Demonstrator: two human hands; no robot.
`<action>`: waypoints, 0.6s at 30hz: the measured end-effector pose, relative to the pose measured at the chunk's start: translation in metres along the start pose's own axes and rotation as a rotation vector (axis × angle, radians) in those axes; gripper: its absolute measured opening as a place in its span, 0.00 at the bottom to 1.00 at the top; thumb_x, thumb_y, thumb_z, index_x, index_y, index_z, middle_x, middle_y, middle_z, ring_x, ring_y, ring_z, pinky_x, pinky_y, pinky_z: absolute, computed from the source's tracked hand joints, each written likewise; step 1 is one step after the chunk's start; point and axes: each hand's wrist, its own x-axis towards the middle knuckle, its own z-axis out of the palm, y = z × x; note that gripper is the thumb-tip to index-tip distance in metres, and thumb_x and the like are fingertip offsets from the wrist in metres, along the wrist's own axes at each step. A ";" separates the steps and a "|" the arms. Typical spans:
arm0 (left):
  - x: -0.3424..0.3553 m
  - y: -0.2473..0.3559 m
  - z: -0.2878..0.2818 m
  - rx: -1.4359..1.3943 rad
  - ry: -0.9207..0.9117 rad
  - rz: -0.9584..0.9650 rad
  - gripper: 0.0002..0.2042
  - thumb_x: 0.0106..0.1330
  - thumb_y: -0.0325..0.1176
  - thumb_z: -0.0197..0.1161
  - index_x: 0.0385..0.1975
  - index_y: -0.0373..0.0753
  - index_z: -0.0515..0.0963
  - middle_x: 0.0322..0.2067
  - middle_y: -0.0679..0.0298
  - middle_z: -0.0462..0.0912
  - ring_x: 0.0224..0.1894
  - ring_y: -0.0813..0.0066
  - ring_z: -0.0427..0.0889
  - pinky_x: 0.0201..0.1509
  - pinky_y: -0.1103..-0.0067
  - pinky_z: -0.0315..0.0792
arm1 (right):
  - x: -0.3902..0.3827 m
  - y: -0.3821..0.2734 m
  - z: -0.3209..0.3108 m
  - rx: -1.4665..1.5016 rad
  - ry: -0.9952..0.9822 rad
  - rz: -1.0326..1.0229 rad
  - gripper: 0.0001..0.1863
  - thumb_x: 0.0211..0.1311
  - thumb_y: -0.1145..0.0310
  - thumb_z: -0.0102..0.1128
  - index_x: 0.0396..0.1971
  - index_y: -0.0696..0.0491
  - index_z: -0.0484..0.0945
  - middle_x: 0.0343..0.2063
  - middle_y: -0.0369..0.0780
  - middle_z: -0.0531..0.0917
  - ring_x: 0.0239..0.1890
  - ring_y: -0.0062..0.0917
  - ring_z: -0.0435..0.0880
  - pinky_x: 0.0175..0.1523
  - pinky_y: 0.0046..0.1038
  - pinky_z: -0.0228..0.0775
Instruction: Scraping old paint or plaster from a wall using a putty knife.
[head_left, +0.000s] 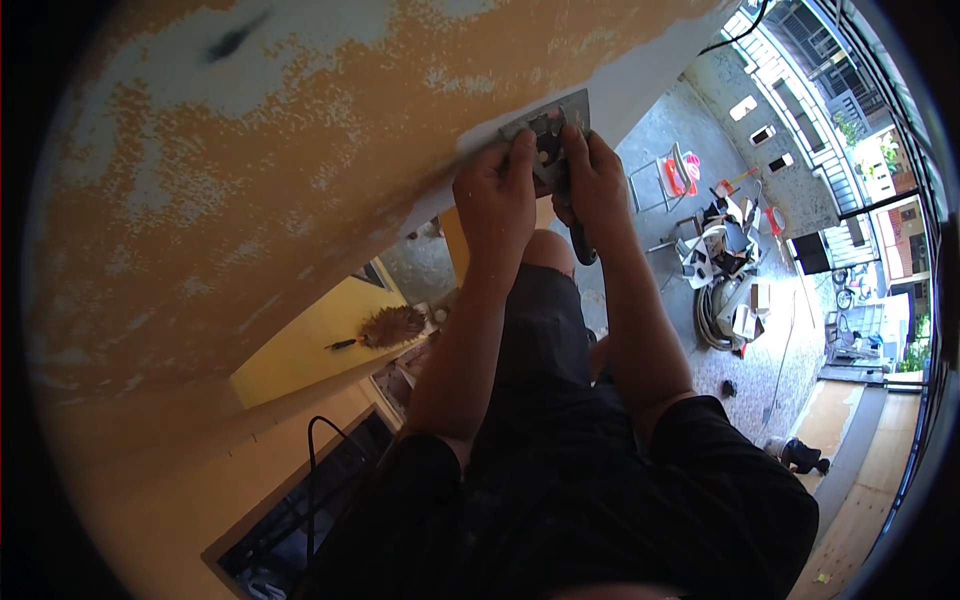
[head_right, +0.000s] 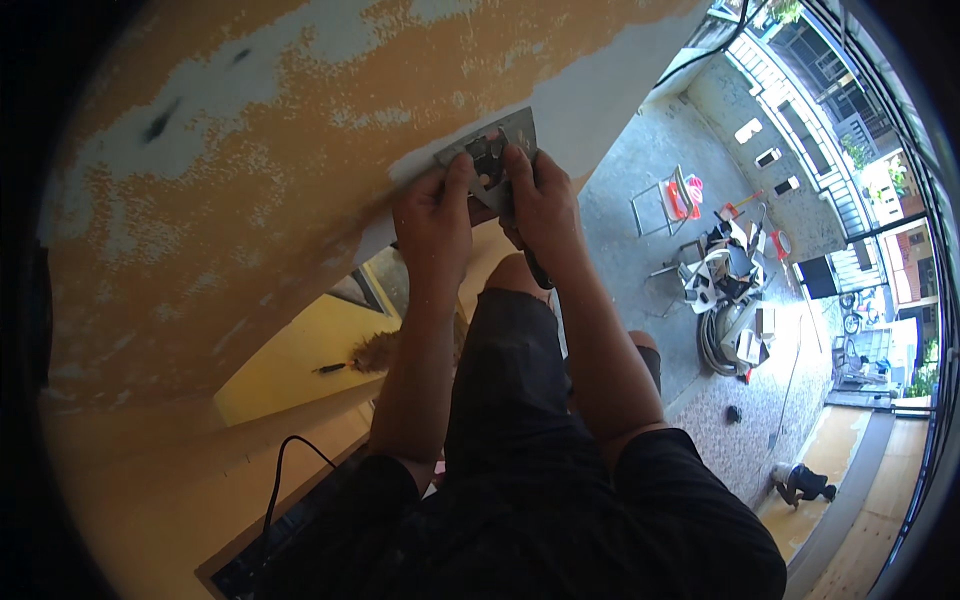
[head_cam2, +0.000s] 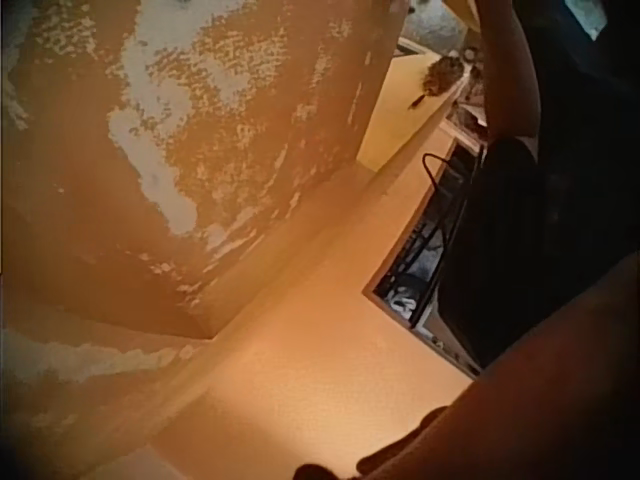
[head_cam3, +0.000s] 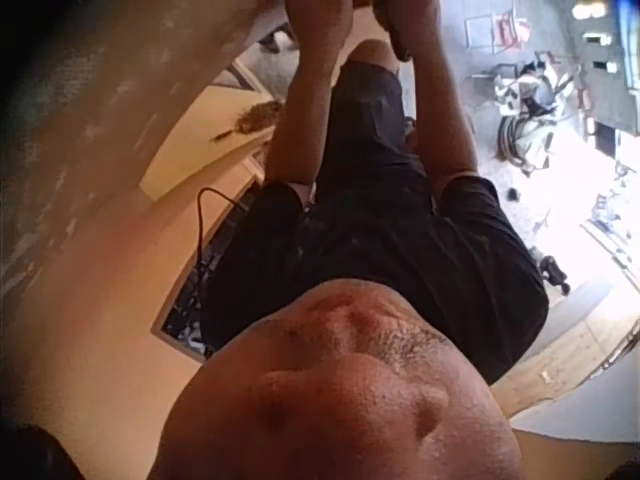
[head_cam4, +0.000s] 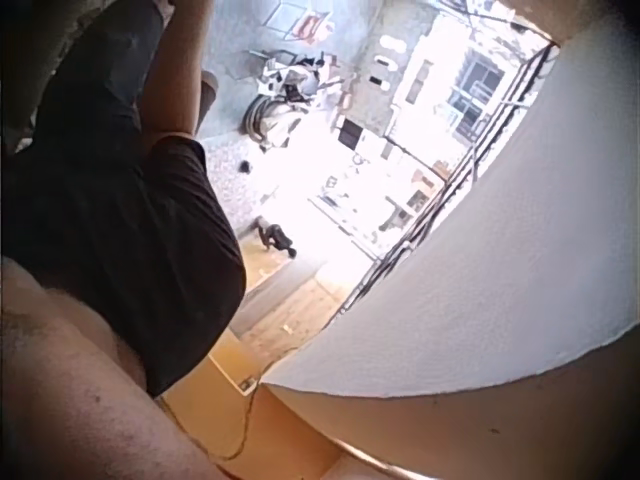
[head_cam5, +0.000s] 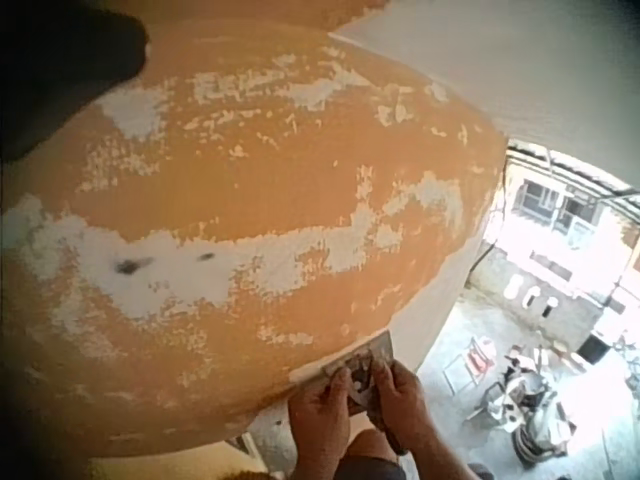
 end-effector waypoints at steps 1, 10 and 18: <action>0.009 -0.003 -0.002 0.141 -0.019 0.127 0.16 0.66 0.37 0.58 0.27 0.27 0.79 0.20 0.59 0.81 0.21 0.77 0.82 0.24 0.80 0.77 | 0.006 -0.005 -0.002 0.041 -0.030 0.000 0.20 0.68 0.55 0.49 0.27 0.59 0.73 0.10 0.37 0.72 0.07 0.18 0.69 0.11 0.23 0.56; 0.005 0.015 0.002 -0.010 -0.054 0.067 0.15 0.66 0.36 0.58 0.27 0.27 0.79 0.20 0.59 0.82 0.21 0.77 0.82 0.23 0.80 0.78 | -0.004 -0.014 -0.004 0.096 -0.070 0.015 0.19 0.68 0.56 0.50 0.28 0.59 0.74 0.11 0.36 0.72 0.08 0.17 0.68 0.11 0.21 0.55; 0.008 -0.004 0.001 0.018 0.000 0.098 0.15 0.65 0.37 0.59 0.26 0.29 0.80 0.19 0.58 0.82 0.21 0.75 0.82 0.25 0.79 0.75 | -0.004 0.001 0.003 0.034 -0.013 0.028 0.20 0.67 0.55 0.50 0.27 0.59 0.74 0.10 0.37 0.72 0.08 0.18 0.69 0.12 0.22 0.58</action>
